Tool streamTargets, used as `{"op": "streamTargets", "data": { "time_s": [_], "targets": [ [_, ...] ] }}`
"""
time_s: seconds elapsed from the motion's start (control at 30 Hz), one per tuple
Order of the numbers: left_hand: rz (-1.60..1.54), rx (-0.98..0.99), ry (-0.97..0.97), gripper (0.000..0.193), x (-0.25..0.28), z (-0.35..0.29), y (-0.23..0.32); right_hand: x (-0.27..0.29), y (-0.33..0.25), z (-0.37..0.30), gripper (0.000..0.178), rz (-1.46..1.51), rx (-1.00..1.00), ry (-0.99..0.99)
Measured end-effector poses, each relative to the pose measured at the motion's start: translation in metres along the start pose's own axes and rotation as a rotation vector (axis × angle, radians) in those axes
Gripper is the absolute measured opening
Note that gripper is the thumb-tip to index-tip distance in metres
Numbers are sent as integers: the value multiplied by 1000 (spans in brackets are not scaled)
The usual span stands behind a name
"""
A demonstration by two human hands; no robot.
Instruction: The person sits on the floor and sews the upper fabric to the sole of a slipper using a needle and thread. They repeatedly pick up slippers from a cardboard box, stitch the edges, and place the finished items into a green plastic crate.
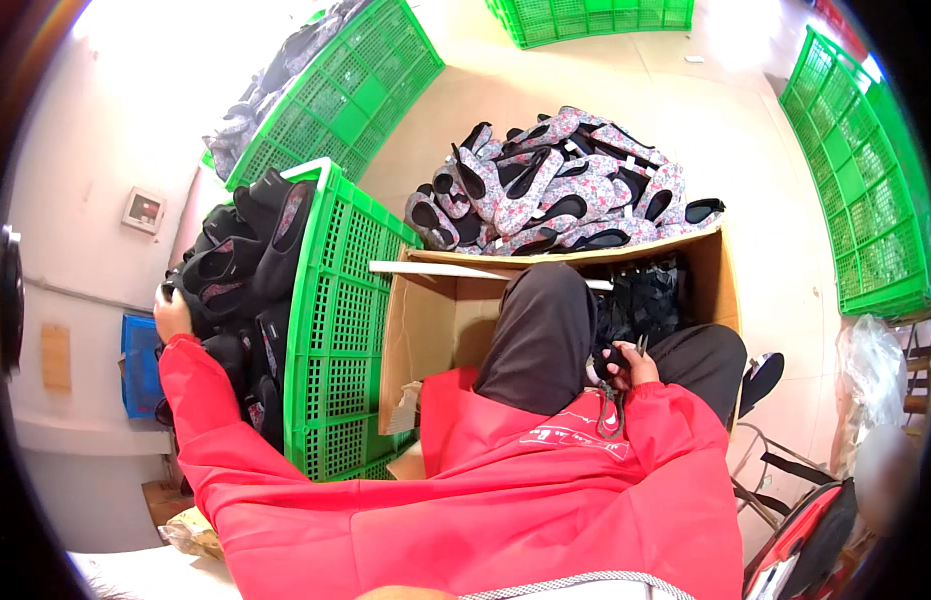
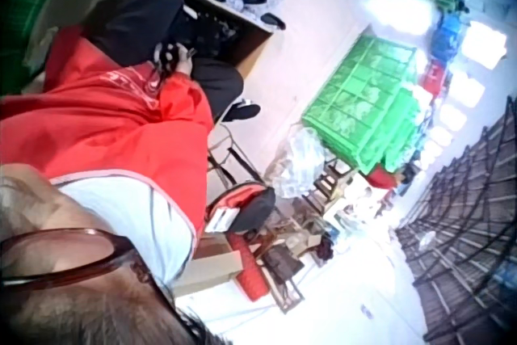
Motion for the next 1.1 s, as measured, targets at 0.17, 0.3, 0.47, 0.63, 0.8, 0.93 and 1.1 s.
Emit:
{"op": "streamTargets", "data": {
  "time_s": [0.17,0.3,0.47,0.63,0.8,0.93,1.1],
  "targets": [
    [-249,-549,-91,32,24,-50,257,-10,3,2,23,33,-26,-55],
    [-302,-761,-379,45,-59,-114,388,-4,-3,2,25,-3,17,-41],
    [-261,-820,-784,65,-199,-180,477,-4,-5,2,24,-35,16,-9],
    [-171,-629,-1197,86,-360,-204,491,-5,-5,6,19,35,-9,31],
    [-60,-439,-1155,100,-420,-192,504,-10,-7,14,19,32,-42,64],
    [-47,-505,-1054,100,-459,-186,517,-7,-4,20,18,7,-96,111],
    [-346,-445,-1307,103,-515,-192,521,-8,-2,28,17,76,-94,109]
  ]
}}
Point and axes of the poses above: each hand's wrist, its own z-axis towards the middle knuckle, its own x-axis out of the back of the hand, y = z × x, the point moved 9 cm from there along z, towards the middle knuckle, and after that the axes turned 9 degrees about -y, right-handed, at the moved point
